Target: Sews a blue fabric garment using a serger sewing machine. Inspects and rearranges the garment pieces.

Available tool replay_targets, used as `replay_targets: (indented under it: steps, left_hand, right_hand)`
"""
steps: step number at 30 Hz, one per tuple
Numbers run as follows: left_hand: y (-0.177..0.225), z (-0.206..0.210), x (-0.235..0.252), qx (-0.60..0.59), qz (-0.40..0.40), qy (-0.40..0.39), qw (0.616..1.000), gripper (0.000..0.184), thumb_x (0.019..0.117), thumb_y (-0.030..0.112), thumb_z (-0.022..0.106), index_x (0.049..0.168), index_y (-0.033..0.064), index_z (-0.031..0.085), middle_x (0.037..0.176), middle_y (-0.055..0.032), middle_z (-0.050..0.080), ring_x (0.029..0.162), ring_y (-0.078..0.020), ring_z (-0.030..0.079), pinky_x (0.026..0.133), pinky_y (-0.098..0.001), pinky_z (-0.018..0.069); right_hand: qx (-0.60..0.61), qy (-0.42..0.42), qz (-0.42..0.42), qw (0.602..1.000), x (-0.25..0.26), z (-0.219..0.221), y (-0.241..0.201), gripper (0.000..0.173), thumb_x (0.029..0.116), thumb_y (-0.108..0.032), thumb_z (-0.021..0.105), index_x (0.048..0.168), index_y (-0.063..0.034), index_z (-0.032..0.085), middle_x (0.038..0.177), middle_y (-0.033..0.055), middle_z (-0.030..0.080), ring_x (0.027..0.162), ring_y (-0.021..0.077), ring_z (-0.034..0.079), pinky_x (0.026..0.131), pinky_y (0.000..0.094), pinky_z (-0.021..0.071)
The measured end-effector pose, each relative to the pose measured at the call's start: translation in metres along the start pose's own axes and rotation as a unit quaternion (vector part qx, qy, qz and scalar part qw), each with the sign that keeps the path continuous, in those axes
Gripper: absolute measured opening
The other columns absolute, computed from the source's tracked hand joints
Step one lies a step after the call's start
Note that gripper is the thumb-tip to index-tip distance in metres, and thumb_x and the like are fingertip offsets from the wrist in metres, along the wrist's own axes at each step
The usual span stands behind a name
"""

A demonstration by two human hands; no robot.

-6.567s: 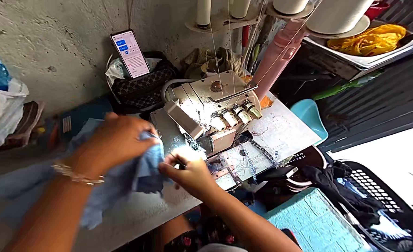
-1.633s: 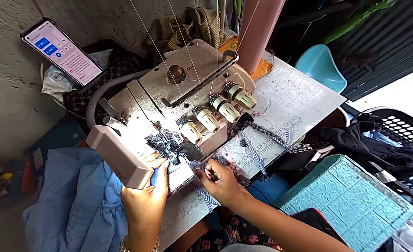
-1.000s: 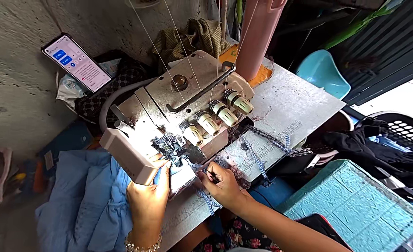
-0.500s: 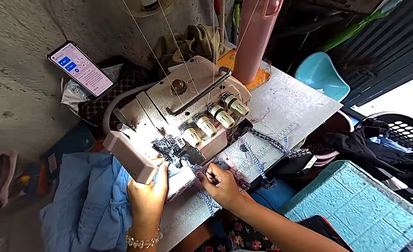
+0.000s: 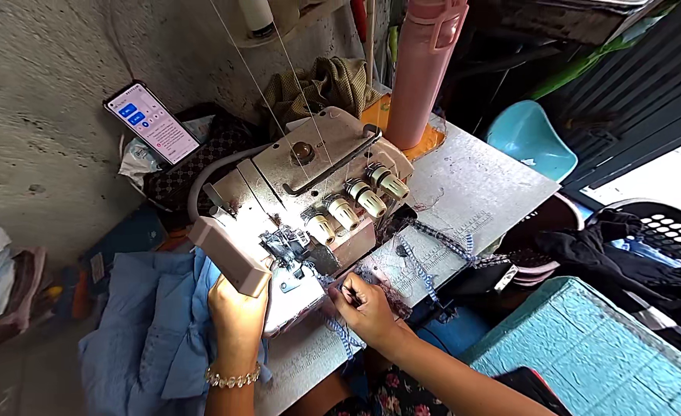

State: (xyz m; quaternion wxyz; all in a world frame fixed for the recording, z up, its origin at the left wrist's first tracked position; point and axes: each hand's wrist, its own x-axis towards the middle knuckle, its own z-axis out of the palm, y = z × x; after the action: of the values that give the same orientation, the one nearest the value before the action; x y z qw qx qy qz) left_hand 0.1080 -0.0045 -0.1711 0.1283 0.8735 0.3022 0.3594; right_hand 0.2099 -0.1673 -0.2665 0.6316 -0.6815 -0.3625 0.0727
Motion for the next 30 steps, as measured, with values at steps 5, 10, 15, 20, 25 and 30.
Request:
replay_targets:
  steps: [5, 10, 15, 20, 25, 30]
  left_hand:
    - [-0.001, -0.013, -0.012, -0.002, 0.023, 0.007, 1.000, 0.017, 0.0893, 0.015, 0.068, 0.088, 0.0015, 0.077, 0.103, -0.0136, 0.077, 0.106, -0.0174, 0.073, 0.097, -0.0273, 0.0542]
    - [0.007, -0.028, -0.033, 0.024, 0.013, 0.012, 1.000, 0.018, 0.0903, 0.016, 0.067, 0.091, 0.0019, 0.078, 0.107, -0.0143, 0.077, 0.110, -0.0249, 0.073, 0.100, -0.0338, 0.0542]
    - [0.011, -0.033, -0.045, 0.035, 0.009, 0.013, 0.999, 0.021, 0.0911, 0.022, 0.065, 0.092, 0.0054, 0.078, 0.106, -0.0103, 0.078, 0.105, -0.0219, 0.073, 0.093, -0.0328, 0.0552]
    - [0.015, -0.033, -0.044, 0.038, 0.017, 0.022, 0.999, 0.022, 0.0915, 0.024, 0.065, 0.091, 0.0072, 0.079, 0.104, -0.0088, 0.078, 0.104, -0.0217, 0.073, 0.093, -0.0320, 0.0549]
    - [0.016, -0.032, -0.044, 0.037, 0.013, 0.024, 0.999, 0.022, 0.0913, 0.024, 0.064, 0.090, 0.0080, 0.079, 0.102, -0.0078, 0.078, 0.104, -0.0218, 0.073, 0.093, -0.0318, 0.0540]
    - [0.016, -0.032, -0.044, 0.036, 0.011, 0.024, 0.999, 0.021, 0.0913, 0.024, 0.065, 0.090, 0.0080, 0.079, 0.102, -0.0075, 0.078, 0.103, -0.0217, 0.072, 0.092, -0.0314, 0.0540]
  right_hand:
    - [0.023, 0.000, 0.000, 1.000, -0.001, 0.000, 0.003, 0.029, 0.0962, -0.028, 0.063, 0.077, -0.0084, 0.053, 0.061, -0.0046, 0.046, 0.054, -0.0007, 0.043, 0.051, 0.0153, 0.0365]
    - [-0.028, -0.051, -0.087, 0.995, 0.002, -0.023, -0.028, 0.054, 0.1081, -0.055, 0.034, 0.114, -0.0046, 0.054, 0.087, 0.0037, 0.061, 0.072, 0.0058, 0.060, 0.060, 0.0244, 0.0520]
    - [-0.277, -0.038, -0.211, 0.937, 0.031, -0.025, -0.093, 0.024, 0.0957, -0.024, 0.059, 0.105, -0.0072, 0.075, 0.101, 0.0113, 0.069, 0.072, 0.0201, 0.068, 0.056, 0.0306, 0.0543]
    - [-0.407, -0.076, -0.239, 0.878, 0.049, 0.006, -0.104, 0.019, 0.0891, -0.013, 0.065, 0.101, -0.0070, 0.079, 0.092, 0.0141, 0.071, 0.059, 0.0246, 0.066, 0.049, 0.0351, 0.0520]
    - [-0.438, -0.075, -0.241, 0.863, 0.053, 0.016, -0.109, 0.022, 0.0909, -0.014, 0.063, 0.103, -0.0054, 0.079, 0.097, 0.0157, 0.074, 0.060, 0.0247, 0.067, 0.049, 0.0342, 0.0510]
    - [-0.439, -0.069, -0.234, 0.865, 0.052, 0.021, -0.111, 0.021, 0.0899, -0.014, 0.064, 0.101, -0.0053, 0.080, 0.093, 0.0151, 0.074, 0.060, 0.0247, 0.067, 0.049, 0.0341, 0.0506]
